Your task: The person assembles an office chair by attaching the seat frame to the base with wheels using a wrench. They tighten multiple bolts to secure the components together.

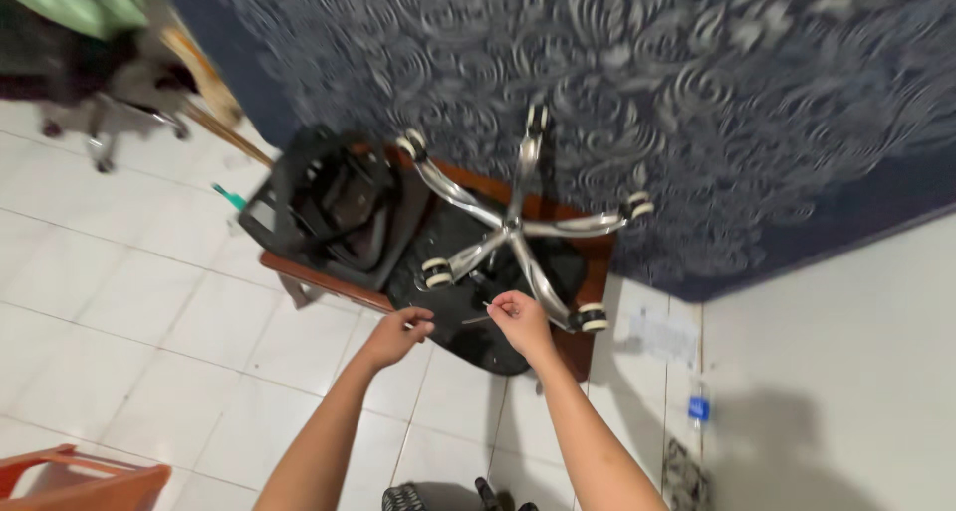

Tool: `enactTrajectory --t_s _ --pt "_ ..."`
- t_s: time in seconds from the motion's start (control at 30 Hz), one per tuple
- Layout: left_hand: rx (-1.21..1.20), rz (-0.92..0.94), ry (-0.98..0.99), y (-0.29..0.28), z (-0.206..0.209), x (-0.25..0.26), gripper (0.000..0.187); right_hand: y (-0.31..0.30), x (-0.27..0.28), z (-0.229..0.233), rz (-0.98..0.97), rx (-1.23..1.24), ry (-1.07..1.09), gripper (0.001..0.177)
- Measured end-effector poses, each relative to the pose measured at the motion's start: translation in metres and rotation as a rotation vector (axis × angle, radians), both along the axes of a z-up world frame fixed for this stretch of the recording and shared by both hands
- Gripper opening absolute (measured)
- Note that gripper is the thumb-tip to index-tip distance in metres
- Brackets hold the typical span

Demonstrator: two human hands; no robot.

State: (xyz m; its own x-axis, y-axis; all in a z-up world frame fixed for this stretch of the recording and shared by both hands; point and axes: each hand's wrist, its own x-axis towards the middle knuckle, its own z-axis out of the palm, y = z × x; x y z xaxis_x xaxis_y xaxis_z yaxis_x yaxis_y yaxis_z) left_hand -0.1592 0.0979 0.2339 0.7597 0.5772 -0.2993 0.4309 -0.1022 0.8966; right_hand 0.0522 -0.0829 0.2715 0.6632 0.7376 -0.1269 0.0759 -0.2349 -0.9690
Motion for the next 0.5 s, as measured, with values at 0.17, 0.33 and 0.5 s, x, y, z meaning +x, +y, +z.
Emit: enactTrajectory --t_s 0.17,0.33,0.5 --pt "0.049 0.102 -0.146 0.009 0.123 -0.031 0.037 0.017 -0.011 0.111 0.123 0.149 0.018 0.012" --pt "0.146 0.075 -0.197 0.011 0.209 -0.037 0.038 0.053 -0.026 0.183 0.259 0.24 0.083 0.012" --pt "0.232 -0.015 -0.169 0.036 0.253 -0.048 0.031 0.104 -0.054 0.209 0.359 0.231 0.116 0.013"
